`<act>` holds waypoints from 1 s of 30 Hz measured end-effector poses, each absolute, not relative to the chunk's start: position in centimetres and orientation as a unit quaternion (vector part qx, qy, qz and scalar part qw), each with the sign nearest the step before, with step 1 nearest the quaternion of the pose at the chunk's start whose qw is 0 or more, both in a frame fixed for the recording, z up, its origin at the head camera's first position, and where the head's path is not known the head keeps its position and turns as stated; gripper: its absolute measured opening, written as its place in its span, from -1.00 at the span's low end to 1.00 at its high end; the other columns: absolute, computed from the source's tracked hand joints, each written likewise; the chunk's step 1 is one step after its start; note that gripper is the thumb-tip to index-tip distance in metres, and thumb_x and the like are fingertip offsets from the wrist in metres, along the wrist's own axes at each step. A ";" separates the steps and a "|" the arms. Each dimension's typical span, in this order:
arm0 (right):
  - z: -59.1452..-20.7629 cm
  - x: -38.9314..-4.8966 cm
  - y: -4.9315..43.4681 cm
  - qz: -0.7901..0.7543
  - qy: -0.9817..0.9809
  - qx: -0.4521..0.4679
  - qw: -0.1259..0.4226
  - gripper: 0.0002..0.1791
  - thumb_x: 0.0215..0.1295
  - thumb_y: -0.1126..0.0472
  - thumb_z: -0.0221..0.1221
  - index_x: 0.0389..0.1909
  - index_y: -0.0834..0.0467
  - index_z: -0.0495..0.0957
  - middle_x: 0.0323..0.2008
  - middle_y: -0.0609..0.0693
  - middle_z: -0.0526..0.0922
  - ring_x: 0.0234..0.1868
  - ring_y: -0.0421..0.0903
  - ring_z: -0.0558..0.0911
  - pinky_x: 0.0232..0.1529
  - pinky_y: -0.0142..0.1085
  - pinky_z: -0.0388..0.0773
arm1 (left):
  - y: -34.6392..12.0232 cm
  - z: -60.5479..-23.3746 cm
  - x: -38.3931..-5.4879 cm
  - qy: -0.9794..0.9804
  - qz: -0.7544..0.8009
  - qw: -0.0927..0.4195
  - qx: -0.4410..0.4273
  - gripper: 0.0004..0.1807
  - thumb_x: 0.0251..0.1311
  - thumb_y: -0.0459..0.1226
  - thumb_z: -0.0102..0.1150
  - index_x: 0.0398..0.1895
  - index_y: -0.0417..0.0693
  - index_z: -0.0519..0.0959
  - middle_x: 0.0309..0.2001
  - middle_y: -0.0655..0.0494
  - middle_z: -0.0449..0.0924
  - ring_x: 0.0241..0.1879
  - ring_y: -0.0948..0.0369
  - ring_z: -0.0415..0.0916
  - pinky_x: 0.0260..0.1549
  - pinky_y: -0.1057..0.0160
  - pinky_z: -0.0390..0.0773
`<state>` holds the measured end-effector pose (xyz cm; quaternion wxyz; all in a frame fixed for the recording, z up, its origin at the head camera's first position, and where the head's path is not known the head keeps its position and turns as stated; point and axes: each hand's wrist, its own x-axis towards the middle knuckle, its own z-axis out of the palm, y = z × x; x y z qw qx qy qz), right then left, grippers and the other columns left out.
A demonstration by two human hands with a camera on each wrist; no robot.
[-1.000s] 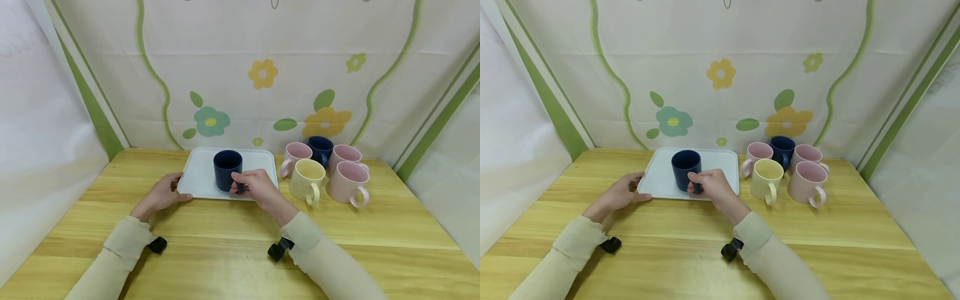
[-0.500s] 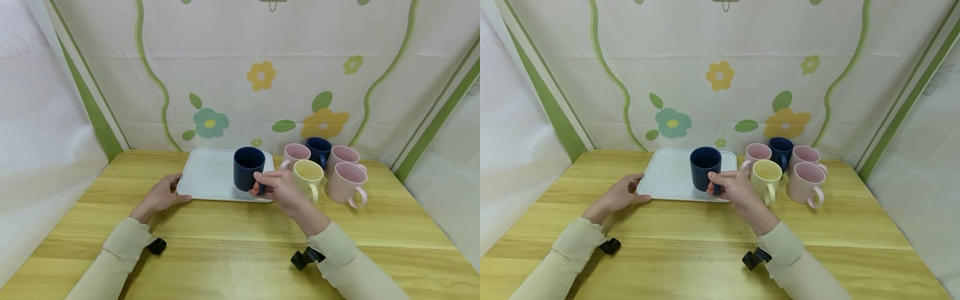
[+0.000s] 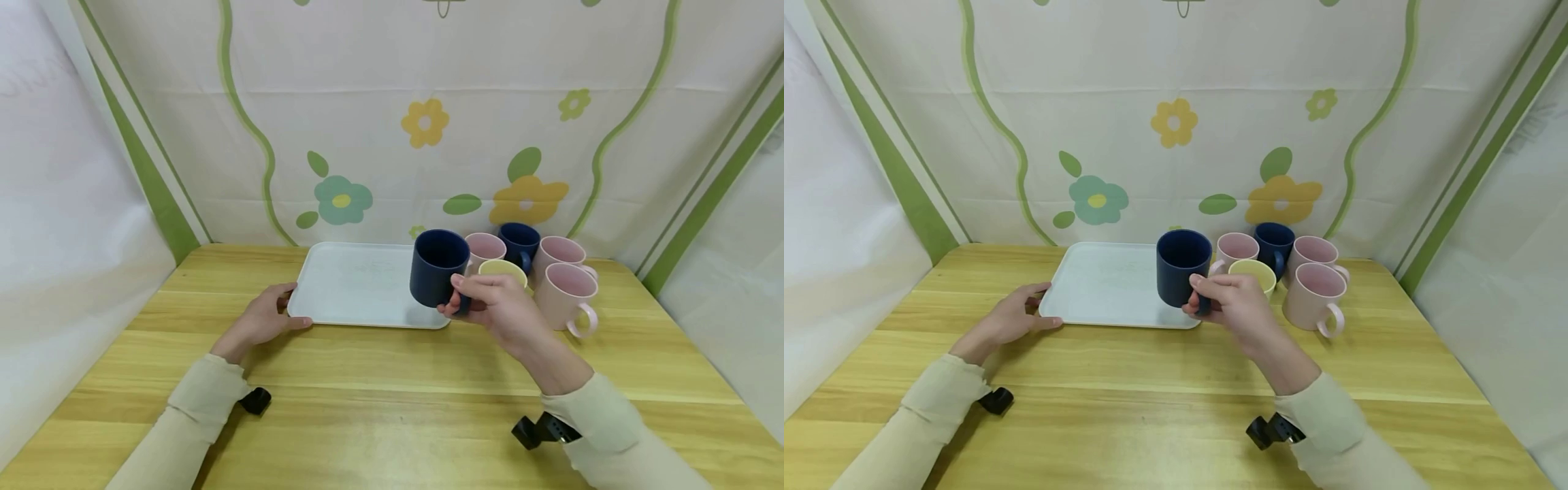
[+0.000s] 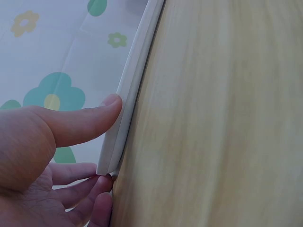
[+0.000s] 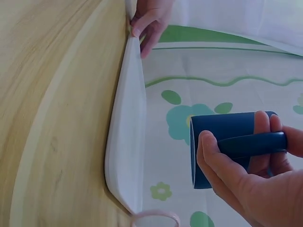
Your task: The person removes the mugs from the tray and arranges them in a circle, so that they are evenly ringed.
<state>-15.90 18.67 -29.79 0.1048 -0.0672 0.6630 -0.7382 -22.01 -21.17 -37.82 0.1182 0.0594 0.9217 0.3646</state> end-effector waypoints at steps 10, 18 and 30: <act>-28.4 -13.8 22.5 -0.755 0.644 -0.087 0.083 -0.73 0.58 0.26 0.19 -0.35 0.25 0.72 -0.47 0.01 0.65 -0.30 0.00 0.77 0.11 -0.07 0.75 | -21.1 -37.8 -22.1 0.922 0.365 0.116 0.064 0.06 0.33 -0.08 0.46 0.66 -0.38 0.05 0.54 -0.44 0.21 0.43 -0.31 0.33 0.34 -0.26 0.45; -28.2 -12.7 25.9 -0.765 0.629 -0.121 0.071 -0.67 0.64 0.34 0.05 -0.36 0.25 0.69 -0.46 0.00 0.64 -0.37 -0.09 0.69 0.06 -0.04 0.77 | -21.1 -38.0 -22.2 0.919 0.370 0.117 0.064 0.07 0.33 -0.08 0.47 0.66 -0.37 0.05 0.55 -0.44 0.19 0.44 -0.31 0.32 0.35 -0.26 0.45; -29.3 -11.0 31.5 -0.799 0.588 -0.100 0.069 -0.58 0.67 0.44 -0.11 -0.24 0.36 0.74 -0.40 0.08 0.65 -0.34 0.00 0.71 0.07 0.01 0.77 | -21.1 -38.1 -22.2 0.919 0.371 0.118 0.055 0.07 0.32 -0.06 0.47 0.67 -0.33 0.06 0.56 -0.43 0.18 0.47 -0.31 0.29 0.41 -0.29 0.38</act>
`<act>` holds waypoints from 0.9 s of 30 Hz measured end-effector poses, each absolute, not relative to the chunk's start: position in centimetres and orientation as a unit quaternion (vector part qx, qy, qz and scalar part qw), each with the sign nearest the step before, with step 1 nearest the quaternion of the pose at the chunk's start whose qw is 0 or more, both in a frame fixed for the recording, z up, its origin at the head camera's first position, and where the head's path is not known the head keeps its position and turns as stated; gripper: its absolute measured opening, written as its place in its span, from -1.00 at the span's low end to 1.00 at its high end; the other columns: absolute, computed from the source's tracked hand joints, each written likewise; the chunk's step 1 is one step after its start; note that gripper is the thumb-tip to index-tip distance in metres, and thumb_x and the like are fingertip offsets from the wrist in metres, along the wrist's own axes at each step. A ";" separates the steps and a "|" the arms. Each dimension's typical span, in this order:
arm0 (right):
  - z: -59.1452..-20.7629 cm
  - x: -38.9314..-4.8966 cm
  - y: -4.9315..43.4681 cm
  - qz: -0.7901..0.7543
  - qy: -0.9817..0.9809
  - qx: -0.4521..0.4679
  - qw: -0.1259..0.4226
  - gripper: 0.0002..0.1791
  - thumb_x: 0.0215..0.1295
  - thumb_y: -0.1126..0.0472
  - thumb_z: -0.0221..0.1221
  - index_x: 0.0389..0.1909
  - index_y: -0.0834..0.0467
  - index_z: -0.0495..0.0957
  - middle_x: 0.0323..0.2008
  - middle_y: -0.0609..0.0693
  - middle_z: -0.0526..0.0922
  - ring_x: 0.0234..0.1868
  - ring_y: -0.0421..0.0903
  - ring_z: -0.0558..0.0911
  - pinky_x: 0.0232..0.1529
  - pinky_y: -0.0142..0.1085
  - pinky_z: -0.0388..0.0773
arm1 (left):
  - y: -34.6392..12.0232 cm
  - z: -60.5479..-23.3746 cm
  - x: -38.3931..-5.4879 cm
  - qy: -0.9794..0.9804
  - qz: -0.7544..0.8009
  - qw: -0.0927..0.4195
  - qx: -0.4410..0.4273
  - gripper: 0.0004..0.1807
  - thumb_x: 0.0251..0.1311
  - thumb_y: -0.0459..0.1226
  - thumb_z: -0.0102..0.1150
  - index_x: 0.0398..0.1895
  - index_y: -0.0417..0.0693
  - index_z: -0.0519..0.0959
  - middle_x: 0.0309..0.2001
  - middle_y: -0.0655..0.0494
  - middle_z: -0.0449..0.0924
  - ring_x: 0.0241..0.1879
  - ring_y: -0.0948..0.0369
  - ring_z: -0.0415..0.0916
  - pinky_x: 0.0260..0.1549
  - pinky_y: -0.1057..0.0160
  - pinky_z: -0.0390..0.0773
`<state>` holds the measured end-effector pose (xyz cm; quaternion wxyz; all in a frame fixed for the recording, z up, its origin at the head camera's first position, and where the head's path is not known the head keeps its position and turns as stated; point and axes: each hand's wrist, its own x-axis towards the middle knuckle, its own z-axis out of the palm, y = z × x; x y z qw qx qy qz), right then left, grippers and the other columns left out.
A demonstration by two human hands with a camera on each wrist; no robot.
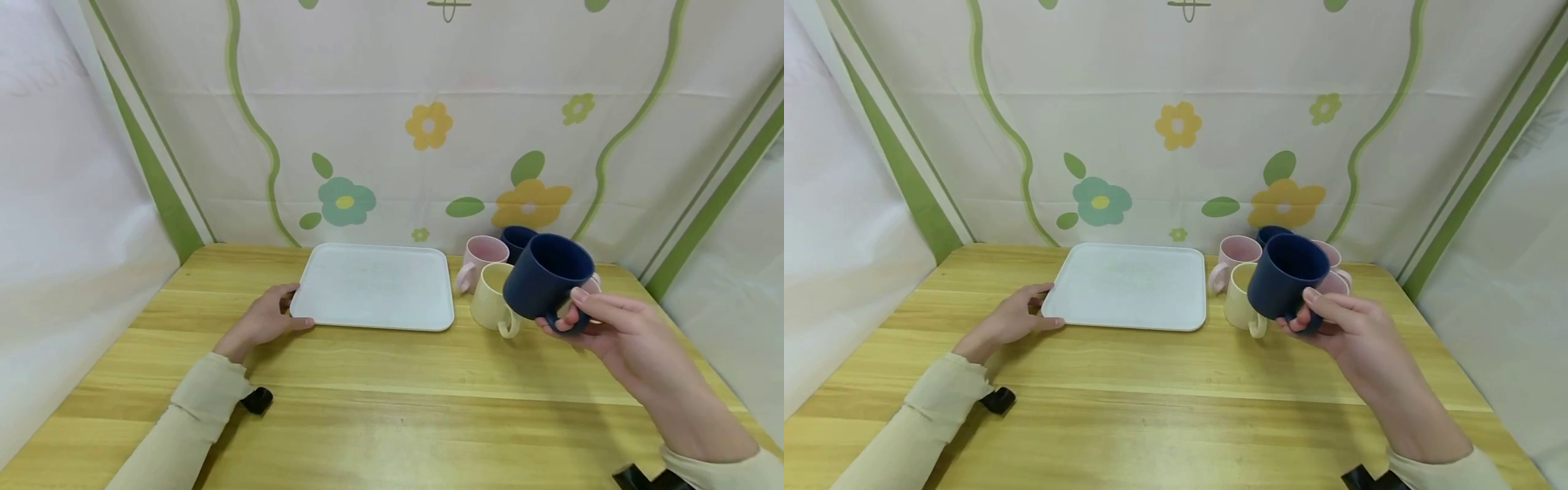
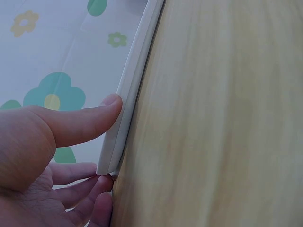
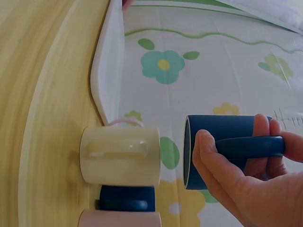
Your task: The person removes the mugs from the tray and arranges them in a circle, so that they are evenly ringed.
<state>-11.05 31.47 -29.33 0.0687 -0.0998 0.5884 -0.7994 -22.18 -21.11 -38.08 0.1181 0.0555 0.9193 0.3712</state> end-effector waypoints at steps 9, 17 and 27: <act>-30.1 -10.3 34.2 -0.822 0.557 -0.094 0.065 -0.56 0.67 0.48 -0.17 -0.18 0.42 0.72 -0.39 0.13 0.68 -0.32 0.00 0.72 0.05 0.02 0.77 | -21.0 -37.8 -22.1 0.920 0.369 0.120 0.054 0.07 0.32 -0.08 0.47 0.67 -0.35 0.05 0.56 -0.44 0.16 0.46 -0.32 0.29 0.40 -0.28 0.40; -31.1 -10.0 35.1 -0.811 0.575 -0.088 0.065 -0.55 0.66 0.50 -0.18 -0.20 0.41 0.73 -0.39 0.12 0.68 -0.31 0.01 0.74 0.05 0.01 0.77 | -21.1 -37.8 -22.0 0.920 0.369 0.122 0.055 0.08 0.32 -0.08 0.47 0.67 -0.36 0.04 0.56 -0.45 0.16 0.46 -0.32 0.29 0.38 -0.27 0.42; -32.7 -10.2 34.4 -0.798 0.596 -0.034 0.080 -0.62 0.65 0.45 -0.06 -0.21 0.34 0.75 -0.41 0.08 0.70 -0.30 0.03 0.78 0.03 -0.03 0.77 | -21.0 -37.8 -22.1 0.918 0.372 0.125 0.052 0.08 0.33 -0.08 0.46 0.67 -0.35 0.04 0.55 -0.43 0.18 0.45 -0.31 0.29 0.37 -0.26 0.42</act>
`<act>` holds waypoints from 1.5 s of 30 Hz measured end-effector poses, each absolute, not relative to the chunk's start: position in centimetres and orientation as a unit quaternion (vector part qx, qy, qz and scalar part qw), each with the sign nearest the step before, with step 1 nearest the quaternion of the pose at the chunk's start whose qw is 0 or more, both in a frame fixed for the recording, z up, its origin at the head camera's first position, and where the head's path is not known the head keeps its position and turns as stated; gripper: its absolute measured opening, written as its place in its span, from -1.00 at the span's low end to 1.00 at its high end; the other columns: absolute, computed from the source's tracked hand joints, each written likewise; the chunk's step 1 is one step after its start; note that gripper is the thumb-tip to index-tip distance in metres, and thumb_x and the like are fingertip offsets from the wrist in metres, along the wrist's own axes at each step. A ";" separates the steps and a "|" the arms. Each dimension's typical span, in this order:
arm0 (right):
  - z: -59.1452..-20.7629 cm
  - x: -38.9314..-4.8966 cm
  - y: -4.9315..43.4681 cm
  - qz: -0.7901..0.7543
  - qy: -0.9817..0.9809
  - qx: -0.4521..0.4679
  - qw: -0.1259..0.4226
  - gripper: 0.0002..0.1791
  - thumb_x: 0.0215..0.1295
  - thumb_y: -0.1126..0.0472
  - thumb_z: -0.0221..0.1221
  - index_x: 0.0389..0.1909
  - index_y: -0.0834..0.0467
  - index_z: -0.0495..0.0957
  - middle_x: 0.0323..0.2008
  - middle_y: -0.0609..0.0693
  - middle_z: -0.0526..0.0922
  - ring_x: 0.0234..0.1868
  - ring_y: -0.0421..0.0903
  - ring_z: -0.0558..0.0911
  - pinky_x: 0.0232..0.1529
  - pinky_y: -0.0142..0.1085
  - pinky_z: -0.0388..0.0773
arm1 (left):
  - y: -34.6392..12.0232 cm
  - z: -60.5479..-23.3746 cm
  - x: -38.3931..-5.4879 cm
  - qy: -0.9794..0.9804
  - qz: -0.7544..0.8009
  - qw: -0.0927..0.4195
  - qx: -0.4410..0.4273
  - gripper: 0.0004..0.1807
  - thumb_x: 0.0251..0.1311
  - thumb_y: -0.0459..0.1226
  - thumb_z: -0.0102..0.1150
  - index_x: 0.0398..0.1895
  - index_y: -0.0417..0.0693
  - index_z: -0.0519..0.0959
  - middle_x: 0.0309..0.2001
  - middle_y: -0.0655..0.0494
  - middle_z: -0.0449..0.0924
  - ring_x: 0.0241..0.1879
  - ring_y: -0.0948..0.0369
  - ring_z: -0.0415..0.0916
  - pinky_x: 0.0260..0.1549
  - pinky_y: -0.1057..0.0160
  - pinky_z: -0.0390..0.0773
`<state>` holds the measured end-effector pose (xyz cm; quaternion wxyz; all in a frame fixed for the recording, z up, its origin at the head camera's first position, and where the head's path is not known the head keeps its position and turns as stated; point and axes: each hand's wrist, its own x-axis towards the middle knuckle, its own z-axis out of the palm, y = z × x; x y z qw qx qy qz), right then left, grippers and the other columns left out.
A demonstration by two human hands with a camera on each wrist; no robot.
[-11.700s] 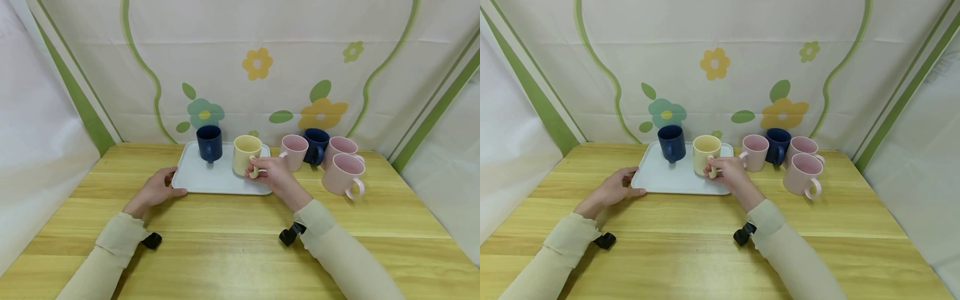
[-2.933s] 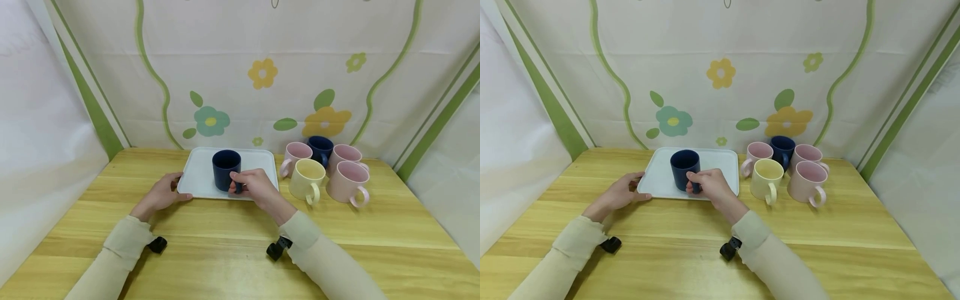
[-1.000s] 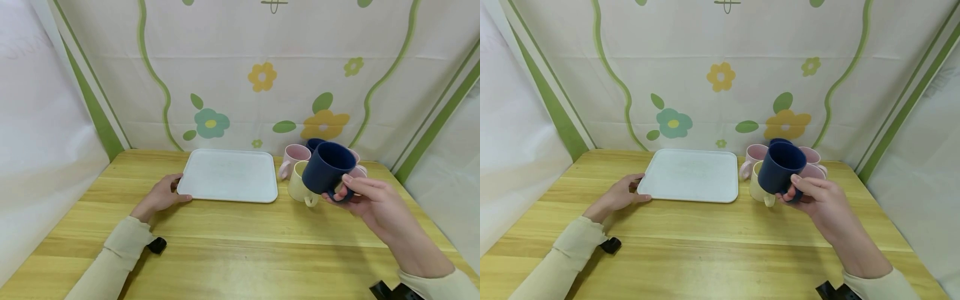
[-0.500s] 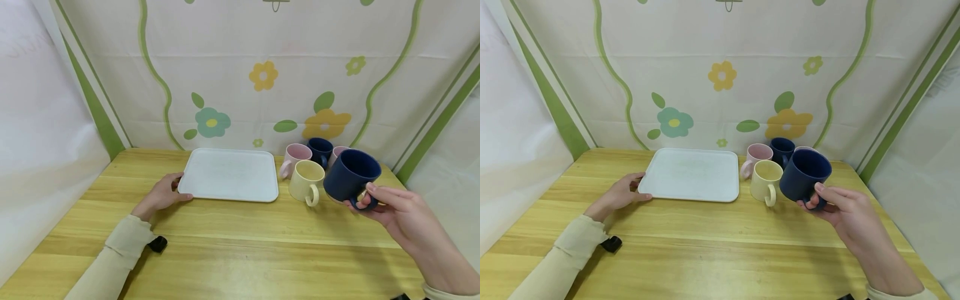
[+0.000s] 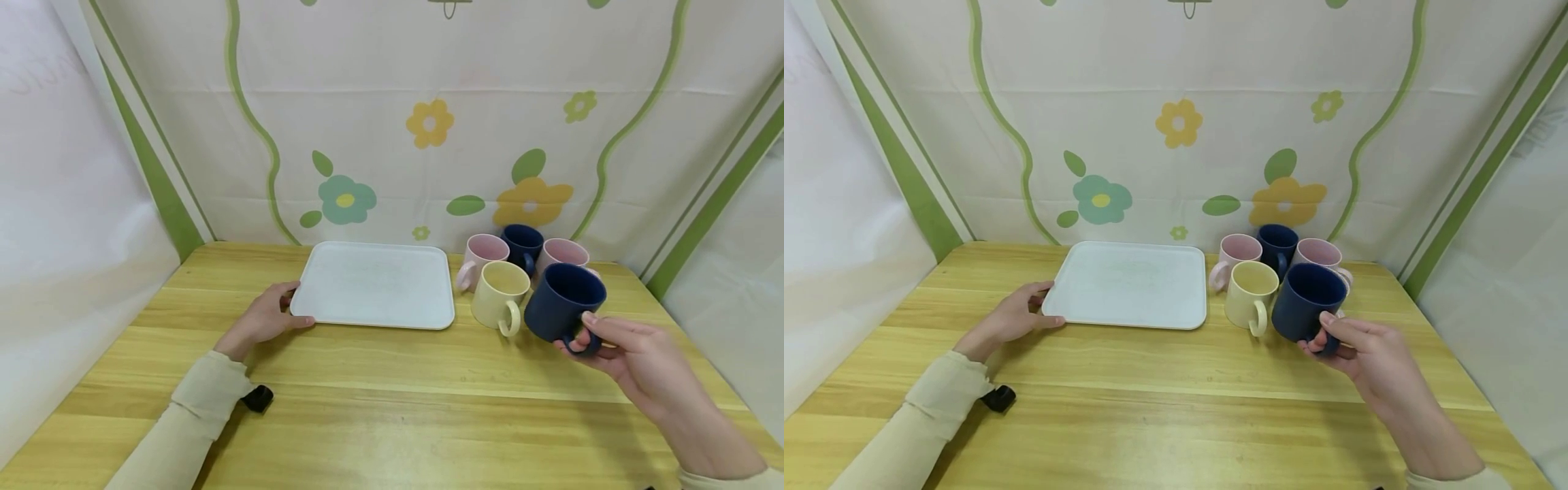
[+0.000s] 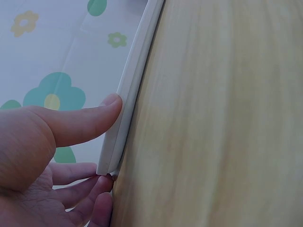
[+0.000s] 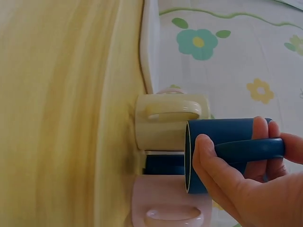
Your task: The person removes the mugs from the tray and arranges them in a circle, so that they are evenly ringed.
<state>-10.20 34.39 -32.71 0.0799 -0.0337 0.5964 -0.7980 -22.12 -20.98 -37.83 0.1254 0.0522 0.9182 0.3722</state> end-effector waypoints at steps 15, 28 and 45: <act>-33.5 -10.6 33.1 -0.800 0.591 -0.006 0.101 -0.67 0.64 0.41 -0.01 -0.22 0.27 0.73 -0.39 0.04 0.66 -0.29 0.01 0.78 0.07 -0.01 0.76 | -21.2 -37.8 -22.2 0.918 0.373 0.123 0.057 0.07 0.33 -0.08 0.46 0.67 -0.34 0.04 0.55 -0.43 0.19 0.45 -0.30 0.29 0.35 -0.26 0.43; -34.8 -11.0 33.3 -0.780 0.614 0.032 0.115 -0.66 0.63 0.39 0.02 -0.29 0.26 0.74 -0.43 0.04 0.69 -0.25 0.02 0.82 0.02 -0.10 0.78 | -21.3 -37.9 -22.2 0.920 0.368 0.121 0.062 0.07 0.33 -0.07 0.46 0.66 -0.37 0.05 0.55 -0.45 0.18 0.44 -0.32 0.31 0.36 -0.27 0.44; -35.6 -12.0 33.8 -0.686 0.703 0.032 0.184 -0.67 0.70 0.17 0.03 -0.02 0.22 0.75 -0.15 -0.06 0.83 0.00 -0.15 0.82 0.05 -0.27 0.75 | -21.6 -38.0 -22.0 0.921 0.366 0.121 0.055 0.08 0.32 -0.08 0.47 0.67 -0.37 0.04 0.52 -0.45 0.21 0.40 -0.30 0.33 0.32 -0.24 0.47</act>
